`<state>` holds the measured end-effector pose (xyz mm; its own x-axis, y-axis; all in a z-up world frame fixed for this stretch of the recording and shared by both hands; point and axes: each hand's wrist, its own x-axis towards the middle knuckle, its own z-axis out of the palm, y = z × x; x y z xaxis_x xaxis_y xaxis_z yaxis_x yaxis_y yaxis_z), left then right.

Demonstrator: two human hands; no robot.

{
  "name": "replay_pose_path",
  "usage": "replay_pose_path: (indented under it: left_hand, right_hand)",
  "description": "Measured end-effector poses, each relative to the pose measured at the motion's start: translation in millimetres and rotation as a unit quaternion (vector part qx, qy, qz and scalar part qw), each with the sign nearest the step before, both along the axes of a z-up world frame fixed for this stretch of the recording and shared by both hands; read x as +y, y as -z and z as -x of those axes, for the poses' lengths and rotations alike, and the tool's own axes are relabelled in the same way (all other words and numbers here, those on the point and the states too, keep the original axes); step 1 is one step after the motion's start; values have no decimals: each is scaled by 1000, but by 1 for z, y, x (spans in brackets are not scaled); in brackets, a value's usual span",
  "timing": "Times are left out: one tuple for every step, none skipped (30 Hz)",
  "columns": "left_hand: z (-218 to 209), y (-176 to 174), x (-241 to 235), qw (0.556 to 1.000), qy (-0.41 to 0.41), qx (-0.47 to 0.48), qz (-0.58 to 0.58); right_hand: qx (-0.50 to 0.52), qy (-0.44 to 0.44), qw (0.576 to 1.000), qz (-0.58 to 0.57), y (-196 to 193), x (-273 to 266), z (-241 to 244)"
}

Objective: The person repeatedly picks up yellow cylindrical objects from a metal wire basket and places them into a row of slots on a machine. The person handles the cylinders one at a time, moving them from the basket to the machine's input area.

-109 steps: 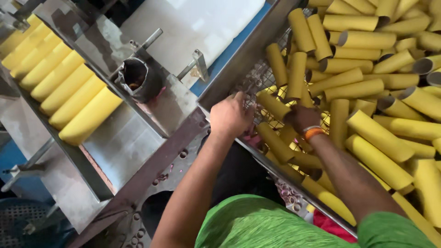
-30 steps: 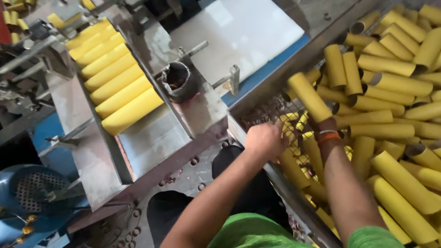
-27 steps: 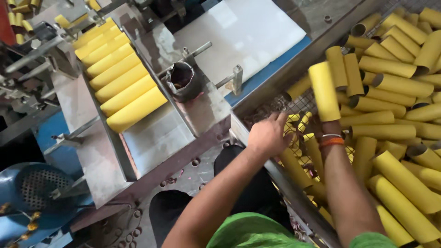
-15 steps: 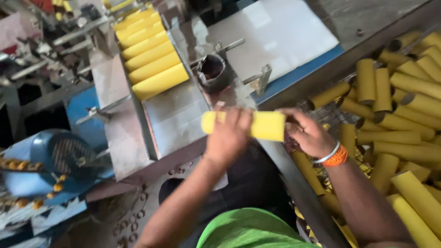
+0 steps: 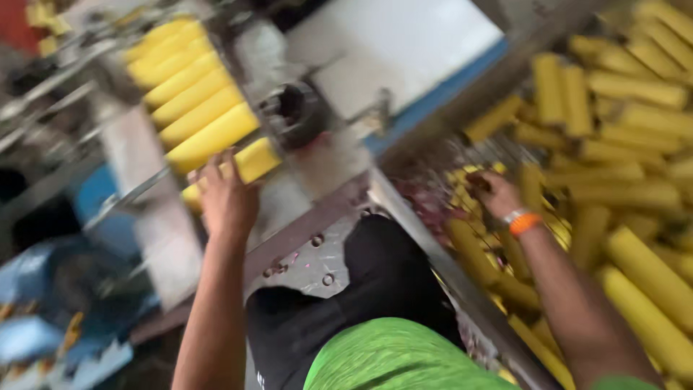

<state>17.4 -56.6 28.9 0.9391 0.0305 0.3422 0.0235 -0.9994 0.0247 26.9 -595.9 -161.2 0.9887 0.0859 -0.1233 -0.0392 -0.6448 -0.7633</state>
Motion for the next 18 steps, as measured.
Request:
replay_pose_path:
  left_hand:
    - [7, -10, -12, 1000, 16, -22, -5]
    - [15, -15, -34, 995, 55, -33, 74]
    - [22, -20, -62, 983, 92, -39, 154]
    - [23, -25, -93, 961, 208, -68, 167]
    - [26, -28, -126, 925, 321, -96, 179]
    - [28, -29, -157, 905, 345, -25, 249]
    - [26, -28, -187, 875, 365, 48, 315]
    - [20, -26, -217, 869, 339, 129, 336]
    - [13, -24, -241, 857, 311, 209, 354]
    - [10, -22, -257, 879, 293, 200, 318]
    - [7, -20, -269, 900, 274, 190, 282]
    - [2, -19, -276, 919, 254, 178, 245]
    - [-1, -18, -279, 923, 243, 193, 226]
    - [-2, -16, -279, 928, 228, 209, 207]
    - [-3, -15, -279, 932, 213, 224, 188]
    - [-4, -14, -279, 933, 208, 224, 191]
    - [-6, -12, -279, 933, 203, 224, 194]
    - [-5, -12, -279, 933, 195, 227, 200]
  right_hand:
    - [-15, -1, 998, -65, 20, -19, 6]
    - [20, 41, 999, 19, 38, -39, 16]
    - [59, 82, 990, 101, 54, -51, 26]
    - [94, 113, 973, 180, 64, -61, 26]
    - [61, 121, 969, 204, 71, -70, 29]
    - [31, 118, 966, 230, 76, -74, 32]
    - [2, 114, 960, 255, 79, -76, 36]
    - [-11, 111, 949, 293, 80, -76, 35]
    - [-24, 107, 937, 331, 79, -76, 34]
    - [-39, 99, 923, 369, 76, -75, 27]
    - [-105, 88, 907, 398, 72, -75, 18]
    - [-173, 76, 886, 424, 66, -76, 5]
    - [-240, 63, 859, 448, 59, -78, -4]
    - [-235, 49, 852, 465, 53, -79, -14]
    - [-230, 34, 845, 482, 47, -80, -24]
    - [-225, 21, 837, 499, 41, -80, -35]
    - [-60, -48, 843, 533, 39, -77, -48]
    - [62, -97, 842, 527, 37, -74, -56]
